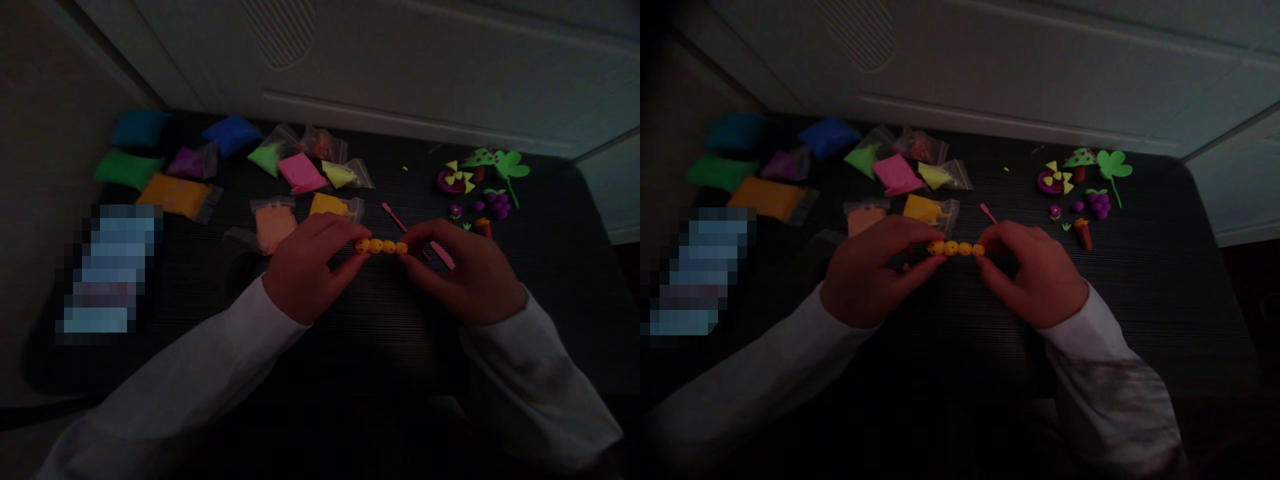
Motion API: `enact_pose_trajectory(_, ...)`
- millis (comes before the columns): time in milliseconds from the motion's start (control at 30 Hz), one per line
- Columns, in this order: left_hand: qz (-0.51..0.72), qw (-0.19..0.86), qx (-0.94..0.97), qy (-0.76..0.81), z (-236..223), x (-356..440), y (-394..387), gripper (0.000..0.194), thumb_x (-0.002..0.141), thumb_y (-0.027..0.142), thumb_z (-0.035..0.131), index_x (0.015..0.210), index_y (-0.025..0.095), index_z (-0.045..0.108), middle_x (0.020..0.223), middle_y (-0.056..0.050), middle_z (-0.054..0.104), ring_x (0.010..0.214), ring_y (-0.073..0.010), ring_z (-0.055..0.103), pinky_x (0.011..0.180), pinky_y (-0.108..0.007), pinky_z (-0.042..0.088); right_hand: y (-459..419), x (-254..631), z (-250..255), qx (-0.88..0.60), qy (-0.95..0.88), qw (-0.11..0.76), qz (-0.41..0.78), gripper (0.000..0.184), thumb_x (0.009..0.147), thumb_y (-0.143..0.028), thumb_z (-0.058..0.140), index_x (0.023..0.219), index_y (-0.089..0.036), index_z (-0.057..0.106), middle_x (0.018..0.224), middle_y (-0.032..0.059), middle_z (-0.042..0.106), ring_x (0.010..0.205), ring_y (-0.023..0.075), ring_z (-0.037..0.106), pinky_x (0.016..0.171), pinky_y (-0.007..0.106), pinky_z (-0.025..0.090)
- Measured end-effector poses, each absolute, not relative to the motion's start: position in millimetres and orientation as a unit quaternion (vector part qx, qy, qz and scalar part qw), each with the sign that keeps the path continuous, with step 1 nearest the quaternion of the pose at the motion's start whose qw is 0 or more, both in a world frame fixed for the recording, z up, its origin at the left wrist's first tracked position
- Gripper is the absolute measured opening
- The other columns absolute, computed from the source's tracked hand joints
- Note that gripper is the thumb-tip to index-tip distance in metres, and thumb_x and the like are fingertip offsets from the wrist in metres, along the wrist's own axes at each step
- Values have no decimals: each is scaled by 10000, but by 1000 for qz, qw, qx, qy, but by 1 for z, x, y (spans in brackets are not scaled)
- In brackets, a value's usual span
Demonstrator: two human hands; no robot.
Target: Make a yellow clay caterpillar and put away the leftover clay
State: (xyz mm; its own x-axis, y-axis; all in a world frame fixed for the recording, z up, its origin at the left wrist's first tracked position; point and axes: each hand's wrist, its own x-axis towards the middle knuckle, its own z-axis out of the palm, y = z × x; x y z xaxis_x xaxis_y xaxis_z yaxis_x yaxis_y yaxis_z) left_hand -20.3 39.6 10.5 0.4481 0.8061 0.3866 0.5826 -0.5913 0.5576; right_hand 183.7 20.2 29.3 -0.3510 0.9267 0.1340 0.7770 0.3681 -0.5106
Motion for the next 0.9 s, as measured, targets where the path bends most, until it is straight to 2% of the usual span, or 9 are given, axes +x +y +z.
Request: enact_pose_trajectory(900,325,158,832,421,6,-19,40,181,743,238,593,904,156,602,877,-51,658,840,-167,599,725,-283,475,24,188,29,-549,-798,185,165,147,750,-255,555,873,-178,578,793,15,635,709,143,586,664,271,417)
